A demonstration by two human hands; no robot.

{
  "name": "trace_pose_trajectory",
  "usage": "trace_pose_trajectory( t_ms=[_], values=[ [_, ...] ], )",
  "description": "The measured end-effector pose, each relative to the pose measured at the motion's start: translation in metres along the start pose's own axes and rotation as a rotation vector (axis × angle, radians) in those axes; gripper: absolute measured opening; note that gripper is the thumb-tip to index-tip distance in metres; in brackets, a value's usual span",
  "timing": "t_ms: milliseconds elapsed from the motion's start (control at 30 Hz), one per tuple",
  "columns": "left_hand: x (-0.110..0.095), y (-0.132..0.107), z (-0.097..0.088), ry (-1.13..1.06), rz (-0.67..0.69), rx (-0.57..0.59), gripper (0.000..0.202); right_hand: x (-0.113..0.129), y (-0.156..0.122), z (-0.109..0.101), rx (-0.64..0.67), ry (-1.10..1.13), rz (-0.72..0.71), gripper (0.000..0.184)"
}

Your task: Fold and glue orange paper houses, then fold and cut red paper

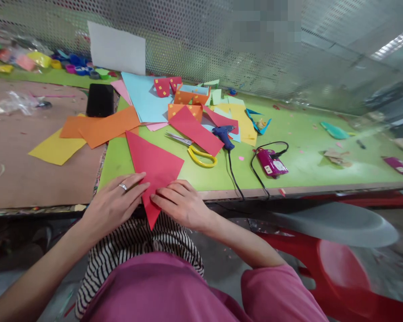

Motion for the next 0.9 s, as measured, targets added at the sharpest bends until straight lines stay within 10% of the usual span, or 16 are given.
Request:
trace_pose_trajectory(
  t_ms=[900],
  values=[
    [0.000,-0.009,-0.001,-0.082,-0.058,-0.005,0.024,-0.002,0.009,-0.008,-0.203,0.061,0.057,0.024]
  ],
)
Point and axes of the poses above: each hand's wrist, its own y-axis towards the middle knuckle, its own z-axis out of the palm, x = y × z, the point moved 7 cm from there along y, towards the middle knuckle, and after that the axes turned 11 degrees about -x, right-handed, at the moved point
